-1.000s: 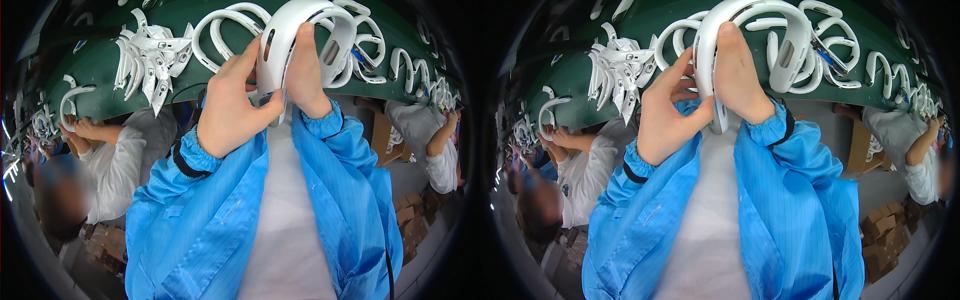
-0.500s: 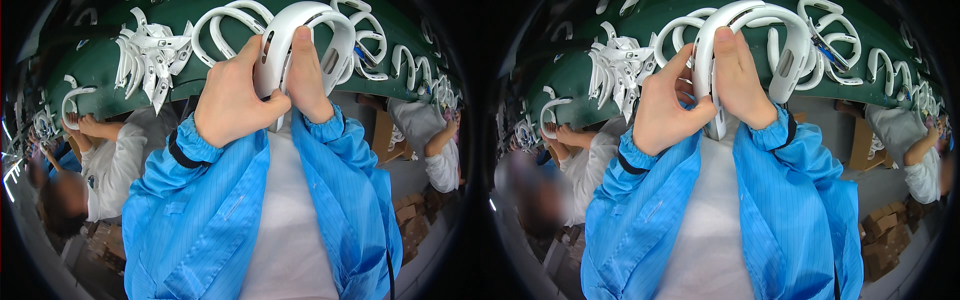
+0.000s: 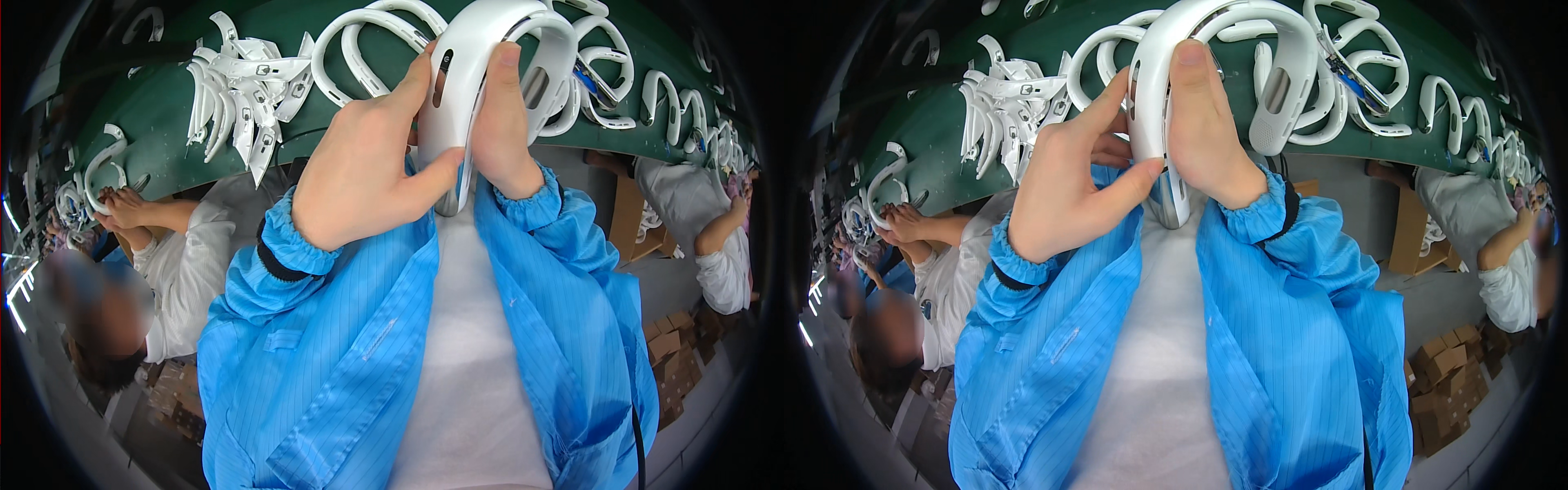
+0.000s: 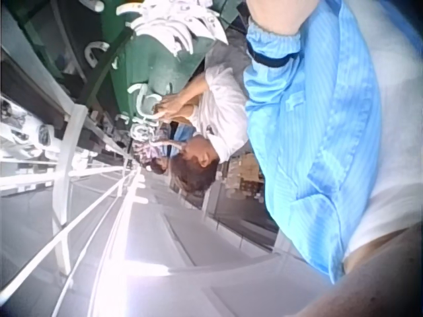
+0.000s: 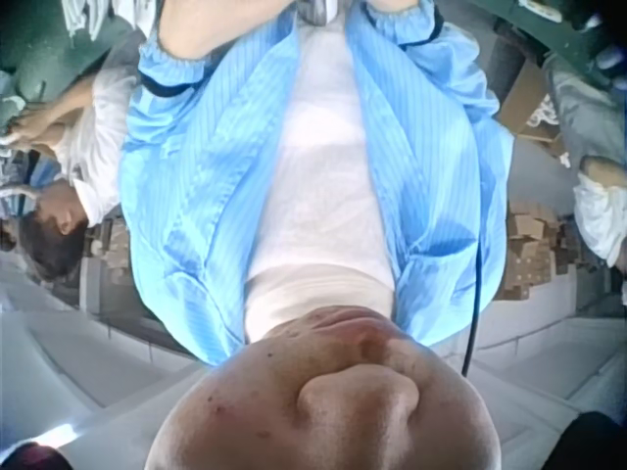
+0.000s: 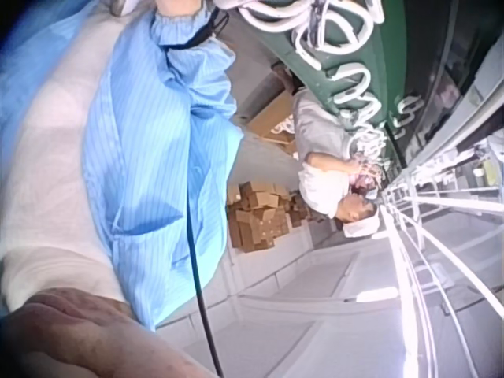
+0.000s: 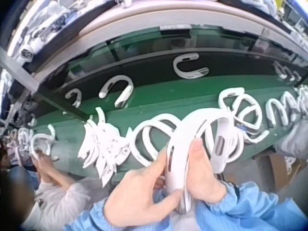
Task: Assembling a portable neck massager device on a production line, including connecting internal wires to a circuit board and snapping the plastic housing together.
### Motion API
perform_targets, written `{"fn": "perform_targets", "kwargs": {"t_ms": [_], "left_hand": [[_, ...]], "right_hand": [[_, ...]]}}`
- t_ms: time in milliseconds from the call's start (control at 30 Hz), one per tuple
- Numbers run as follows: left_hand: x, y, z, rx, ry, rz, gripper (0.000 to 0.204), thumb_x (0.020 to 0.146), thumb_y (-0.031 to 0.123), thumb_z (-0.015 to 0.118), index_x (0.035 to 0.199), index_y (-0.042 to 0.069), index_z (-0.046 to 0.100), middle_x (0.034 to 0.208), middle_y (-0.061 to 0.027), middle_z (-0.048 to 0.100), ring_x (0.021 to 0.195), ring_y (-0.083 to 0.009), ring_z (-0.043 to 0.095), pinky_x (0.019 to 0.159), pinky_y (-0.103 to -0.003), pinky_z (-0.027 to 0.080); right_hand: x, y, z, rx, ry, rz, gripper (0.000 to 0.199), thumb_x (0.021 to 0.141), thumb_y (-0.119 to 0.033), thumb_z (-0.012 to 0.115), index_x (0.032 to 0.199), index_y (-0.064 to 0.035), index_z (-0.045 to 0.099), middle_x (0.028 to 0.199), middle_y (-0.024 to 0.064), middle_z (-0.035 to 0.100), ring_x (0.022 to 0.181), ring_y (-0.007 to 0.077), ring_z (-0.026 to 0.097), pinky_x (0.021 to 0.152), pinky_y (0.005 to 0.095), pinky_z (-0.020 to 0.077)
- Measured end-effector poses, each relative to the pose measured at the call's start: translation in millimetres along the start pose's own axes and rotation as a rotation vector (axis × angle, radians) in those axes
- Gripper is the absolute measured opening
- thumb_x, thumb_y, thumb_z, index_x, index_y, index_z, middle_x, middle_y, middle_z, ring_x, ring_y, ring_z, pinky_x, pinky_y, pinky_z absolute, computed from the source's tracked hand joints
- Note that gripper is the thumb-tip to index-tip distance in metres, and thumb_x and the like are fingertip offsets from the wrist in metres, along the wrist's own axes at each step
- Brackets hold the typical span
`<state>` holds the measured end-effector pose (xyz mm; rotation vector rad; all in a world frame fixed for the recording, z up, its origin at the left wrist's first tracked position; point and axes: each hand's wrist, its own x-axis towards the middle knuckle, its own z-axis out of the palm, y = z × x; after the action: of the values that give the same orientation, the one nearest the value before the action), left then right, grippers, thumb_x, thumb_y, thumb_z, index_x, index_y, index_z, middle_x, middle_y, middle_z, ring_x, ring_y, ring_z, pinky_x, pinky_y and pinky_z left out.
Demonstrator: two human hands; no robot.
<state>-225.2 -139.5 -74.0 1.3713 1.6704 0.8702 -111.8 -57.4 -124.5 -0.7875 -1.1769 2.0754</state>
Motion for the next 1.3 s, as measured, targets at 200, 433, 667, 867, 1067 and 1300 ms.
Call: {"fn": "perform_targets", "kwargs": {"t_ms": [200,433,667,867,1067,1300], "left_hand": [[2.6,-15.3,-4.6,-0.009,-0.059,0.009,0.076,0.081,0.028,0.068,0.137,-0.005,0.029,0.099,-0.0201,0.064,0.086,-0.0281,0.067,0.076,-0.033,0.054],[7.1,-25.0,2.4,-0.493,0.157,0.036,0.069,0.064,0.026,0.083,0.109,-0.003,0.039,0.103,-0.0119,0.060,0.074,-0.0183,0.064,0.065,-0.025,0.052],[2.3,-18.5,1.5,0.003,0.646,0.335,0.051,0.077,0.033,0.071,0.100,0.000,0.041,0.088,-0.0112,0.056,0.065,-0.0071,0.048,0.056,-0.020,0.039],[41.1,-9.6,8.4,0.009,0.778,0.616,0.050,0.095,0.039,0.028,0.100,-0.002,0.058,0.093,-0.0093,0.062,0.088,-0.0196,0.058,0.079,-0.033,0.046],[39.0,3.1,13.1,-0.381,0.529,0.511,0.053,0.093,0.032,0.030,0.118,-0.012,0.047,0.114,-0.0292,0.053,0.102,-0.0417,0.054,0.091,-0.038,0.040],[53.9,-18.6,26.5,0.101,0.615,0.611,0.060,0.095,0.040,0.026,0.115,-0.012,0.048,0.115,-0.0267,0.053,0.099,-0.0324,0.056,0.088,-0.035,0.043]], "right_hand": [[6.7,-3.0,3.0,0.181,-0.105,0.055,0.060,0.096,-0.050,0.026,0.112,0.0025,0.049,0.093,0.0114,0.058,0.080,0.0160,0.057,0.070,0.0270,0.0479],[11.7,-8.5,16.3,0.242,-0.055,0.018,0.055,0.095,-0.050,0.032,0.100,-0.0001,0.054,0.085,0.0090,0.059,0.064,0.0114,0.055,0.053,0.0238,0.0445],[16.3,-4.6,2.5,0.535,-0.384,0.103,0.063,0.095,-0.054,0.025,0.106,0.0018,0.053,0.092,0.0102,0.059,0.080,0.0185,0.057,0.070,0.0263,0.0472],[7.2,-11.3,22.8,0.113,-0.257,0.043,0.057,0.095,-0.053,0.032,0.108,-0.0014,0.052,0.091,0.0066,0.058,0.074,0.0114,0.055,0.063,0.0240,0.0455],[2.8,0.8,29.2,-0.024,-0.186,-0.158,0.045,0.098,-0.041,0.032,0.123,-0.0045,0.040,0.096,0.0023,0.053,0.086,0.0079,0.048,0.077,0.0226,0.0405],[4.0,7.8,3.0,-0.651,-0.170,-0.382,0.042,0.098,-0.039,0.030,0.115,-0.0059,0.051,0.104,0.0056,0.058,0.094,0.0125,0.055,0.080,0.0275,0.0461]]}}
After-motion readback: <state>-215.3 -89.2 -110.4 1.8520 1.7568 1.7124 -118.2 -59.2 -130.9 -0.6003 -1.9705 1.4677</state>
